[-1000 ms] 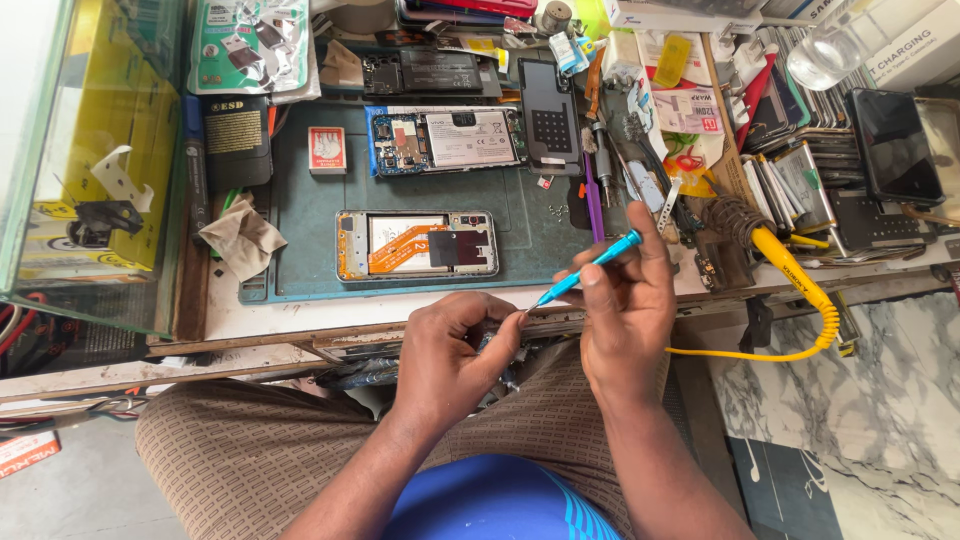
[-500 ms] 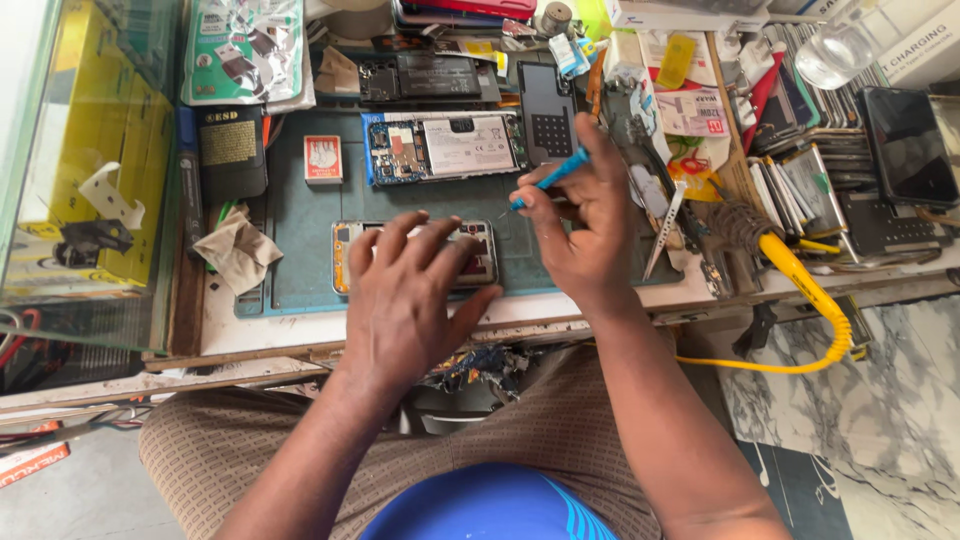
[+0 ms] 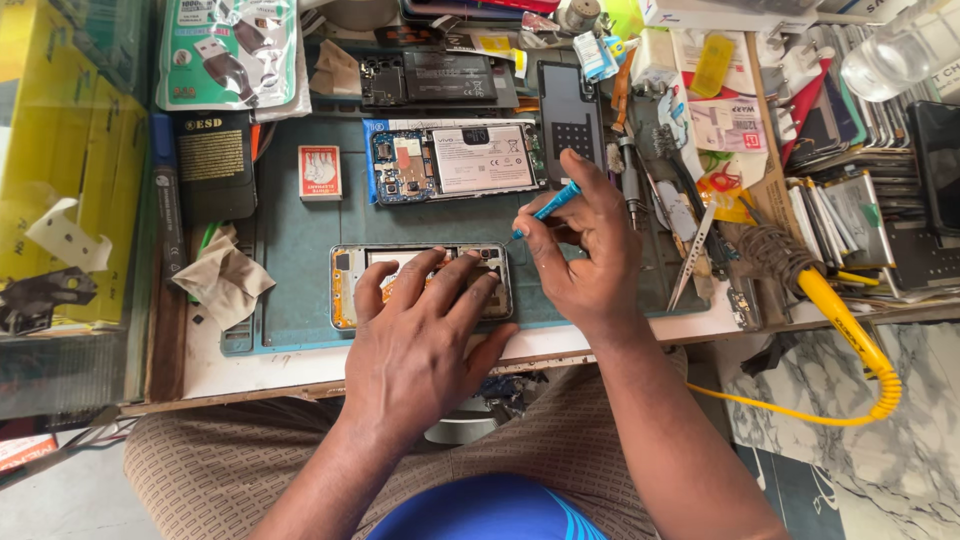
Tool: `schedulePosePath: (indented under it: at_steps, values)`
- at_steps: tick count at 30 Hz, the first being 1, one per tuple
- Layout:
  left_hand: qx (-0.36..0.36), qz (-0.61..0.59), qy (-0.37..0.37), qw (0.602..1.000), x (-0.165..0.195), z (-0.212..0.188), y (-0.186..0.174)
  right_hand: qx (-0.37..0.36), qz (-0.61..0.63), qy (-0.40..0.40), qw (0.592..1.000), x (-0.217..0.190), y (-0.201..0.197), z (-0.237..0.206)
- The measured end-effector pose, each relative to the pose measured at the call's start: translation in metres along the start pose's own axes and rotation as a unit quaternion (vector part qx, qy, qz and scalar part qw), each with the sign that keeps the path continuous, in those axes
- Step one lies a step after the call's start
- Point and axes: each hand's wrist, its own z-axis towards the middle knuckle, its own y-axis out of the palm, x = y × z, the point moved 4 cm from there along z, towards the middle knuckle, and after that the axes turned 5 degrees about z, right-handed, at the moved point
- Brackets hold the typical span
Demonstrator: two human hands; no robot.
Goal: The person disassembles a smartphone by removing the back cover and using a screwdriver to unscrew internal components. They then use a plastic opening tool to pry and separate parts, and a metal spudger to disconnect ribbon cables and adjust internal pieces.
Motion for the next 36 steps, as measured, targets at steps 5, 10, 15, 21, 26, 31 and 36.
schedulePosePath:
  at_steps: [5,10,15,21,26,31,36]
  values:
    - [-0.003,-0.006,-0.001,1.0,-0.007,0.004,0.005,-0.004,-0.001,0.001,1.0,0.008,0.004,0.004]
    - [-0.002,-0.014,-0.004,1.0,-0.01,0.006,0.007,-0.01,0.001,0.012,1.0,0.012,0.007,0.004]
    - [-0.007,-0.012,-0.006,1.0,-0.012,0.006,0.009,-0.037,0.053,0.019,0.998,0.014,0.01,0.007]
    - [-0.003,-0.014,-0.005,1.0,-0.012,0.005,0.01,0.0,-0.032,-0.035,0.999,0.011,0.005,0.008]
    - [-0.003,-0.008,-0.006,1.0,-0.01,0.004,0.011,-0.006,-0.04,-0.018,0.999,0.014,0.001,0.007]
    - [0.002,-0.006,-0.005,1.0,-0.006,0.004,0.01,-0.048,0.006,-0.017,0.999,0.014,0.005,0.009]
    - [-0.005,0.0,-0.007,1.0,-0.005,0.004,0.011,-0.036,0.029,-0.018,0.999,0.009,0.008,0.005]
